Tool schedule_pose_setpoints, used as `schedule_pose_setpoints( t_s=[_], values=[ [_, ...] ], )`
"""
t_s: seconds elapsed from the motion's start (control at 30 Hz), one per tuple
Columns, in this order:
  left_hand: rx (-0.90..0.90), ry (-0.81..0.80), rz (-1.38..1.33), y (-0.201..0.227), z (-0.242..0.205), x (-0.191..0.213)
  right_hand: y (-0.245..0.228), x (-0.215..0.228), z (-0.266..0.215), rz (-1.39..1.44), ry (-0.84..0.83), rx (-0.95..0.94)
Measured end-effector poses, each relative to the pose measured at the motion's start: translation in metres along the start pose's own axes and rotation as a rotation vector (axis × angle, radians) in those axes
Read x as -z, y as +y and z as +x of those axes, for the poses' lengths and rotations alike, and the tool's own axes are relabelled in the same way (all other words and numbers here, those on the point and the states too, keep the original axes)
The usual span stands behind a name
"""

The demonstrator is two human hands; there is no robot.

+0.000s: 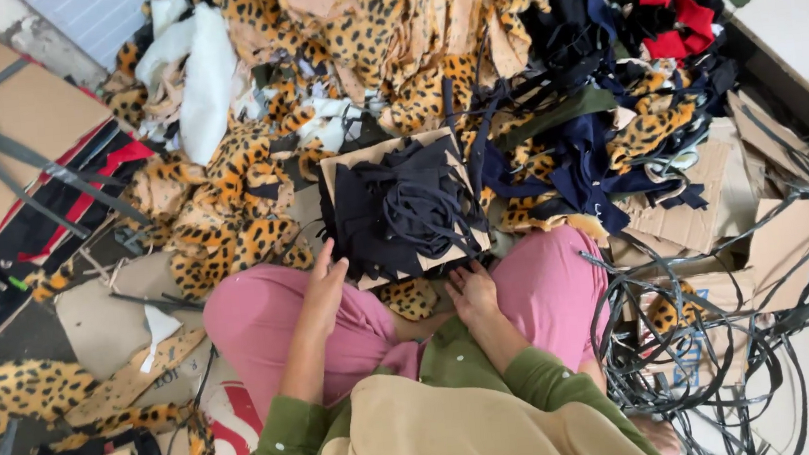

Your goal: The person gathers black fabric strips by hand from a pile of textile remnants and stacks them onto a piece of cardboard resting on their lap.

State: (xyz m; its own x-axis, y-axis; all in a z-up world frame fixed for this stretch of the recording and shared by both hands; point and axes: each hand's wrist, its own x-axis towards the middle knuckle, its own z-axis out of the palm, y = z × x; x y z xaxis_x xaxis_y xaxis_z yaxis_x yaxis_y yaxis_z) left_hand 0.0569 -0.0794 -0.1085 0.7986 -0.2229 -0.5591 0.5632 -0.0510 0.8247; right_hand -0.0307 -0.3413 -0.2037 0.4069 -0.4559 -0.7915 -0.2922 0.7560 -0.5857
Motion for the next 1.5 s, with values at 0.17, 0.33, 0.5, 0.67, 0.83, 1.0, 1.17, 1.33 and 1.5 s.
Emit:
schedule_pose_setpoints(
  t_s=[0.17,0.33,0.5,0.67,0.83,1.0,1.17,1.33,1.5],
  values=[
    [-0.056,0.064,-0.266,-0.026,0.015,0.008,-0.003,-0.009,0.005,-0.04,-0.002,0.062],
    [-0.067,0.065,-0.329,-0.037,0.023,0.009,0.006,0.01,0.046,0.048,-0.018,0.028],
    [-0.089,0.076,-0.362,-0.038,0.024,0.009,0.004,0.008,0.048,0.083,0.022,0.045],
    [-0.083,0.073,-0.351,-0.043,0.027,0.011,-0.003,-0.007,0.023,-0.012,0.056,0.163],
    [-0.092,0.071,-0.321,-0.045,0.027,0.01,0.0,-0.002,0.046,-0.051,0.077,0.157],
    [-0.078,0.063,-0.255,-0.047,0.029,0.008,-0.007,-0.01,0.03,-0.008,0.064,0.137],
    [-0.057,0.038,-0.187,-0.048,0.032,0.008,-0.011,-0.013,0.022,0.014,0.039,0.134],
    [-0.061,0.028,-0.179,-0.045,0.03,0.008,-0.009,-0.006,0.032,0.011,0.022,0.132],
    [-0.061,0.026,-0.17,-0.045,0.031,0.008,-0.004,-0.001,0.038,0.04,-0.002,0.126]
  ],
)
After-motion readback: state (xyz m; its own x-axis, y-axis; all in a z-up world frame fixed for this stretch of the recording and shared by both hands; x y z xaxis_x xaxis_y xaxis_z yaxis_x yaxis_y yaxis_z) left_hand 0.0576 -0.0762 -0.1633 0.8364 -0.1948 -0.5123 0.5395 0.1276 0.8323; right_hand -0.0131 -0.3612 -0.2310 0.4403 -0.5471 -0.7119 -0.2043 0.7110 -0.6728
